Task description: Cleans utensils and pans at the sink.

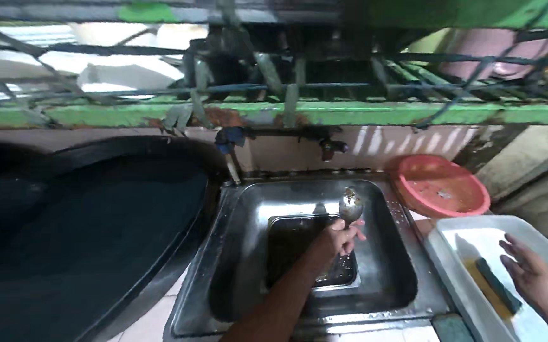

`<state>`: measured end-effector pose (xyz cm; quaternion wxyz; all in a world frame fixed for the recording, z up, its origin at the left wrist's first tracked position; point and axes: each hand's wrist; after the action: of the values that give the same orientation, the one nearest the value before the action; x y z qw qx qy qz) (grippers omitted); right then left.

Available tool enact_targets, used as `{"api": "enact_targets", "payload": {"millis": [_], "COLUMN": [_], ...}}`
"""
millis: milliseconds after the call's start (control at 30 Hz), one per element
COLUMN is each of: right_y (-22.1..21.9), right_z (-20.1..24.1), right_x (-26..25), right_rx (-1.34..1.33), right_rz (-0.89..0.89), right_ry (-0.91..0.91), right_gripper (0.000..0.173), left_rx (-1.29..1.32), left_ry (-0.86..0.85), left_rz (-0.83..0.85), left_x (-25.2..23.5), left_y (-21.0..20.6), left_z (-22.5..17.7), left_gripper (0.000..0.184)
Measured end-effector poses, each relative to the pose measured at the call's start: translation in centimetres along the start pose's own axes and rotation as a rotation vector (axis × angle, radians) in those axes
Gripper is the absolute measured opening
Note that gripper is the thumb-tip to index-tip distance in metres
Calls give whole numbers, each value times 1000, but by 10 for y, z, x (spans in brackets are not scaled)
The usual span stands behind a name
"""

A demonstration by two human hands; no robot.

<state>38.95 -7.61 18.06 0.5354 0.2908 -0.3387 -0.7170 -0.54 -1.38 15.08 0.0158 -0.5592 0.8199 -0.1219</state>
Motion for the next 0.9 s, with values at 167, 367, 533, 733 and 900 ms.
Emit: {"api": "enact_targets", "payload": {"millis": [167, 367, 533, 733, 900], "right_y": [-2, -78, -148, -163, -173], "right_z": [16, 127, 142, 136, 147], "right_x": [25, 46, 51, 50, 44], "right_rx": [-46, -351, -731, -650, -448], "right_rz": [-31, 469, 679, 707, 634], "right_ry": [-46, -80, -420, -479, -298], "right_gripper": [40, 43, 27, 27, 29], "left_rx": [-216, 183, 287, 583, 635], "left_ry": [142, 166, 175, 226, 278], "left_rz": [-10, -186, -135, -180, -186], "left_x": [8, -12, -5, 0, -6], "left_y": [-10, -42, -52, -3, 17], "left_z": [-14, -2, 23, 34, 20], "left_gripper": [36, 36, 38, 32, 35]}}
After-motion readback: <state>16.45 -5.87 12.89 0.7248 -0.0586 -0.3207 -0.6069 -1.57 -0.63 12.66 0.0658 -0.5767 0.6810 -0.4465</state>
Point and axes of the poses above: each hand's wrist, its own x-axis away from the middle knuckle, its own y-axis out of the back of the hand, z = x × y, and after that the axes turned 7 degrees about -y, right-handed
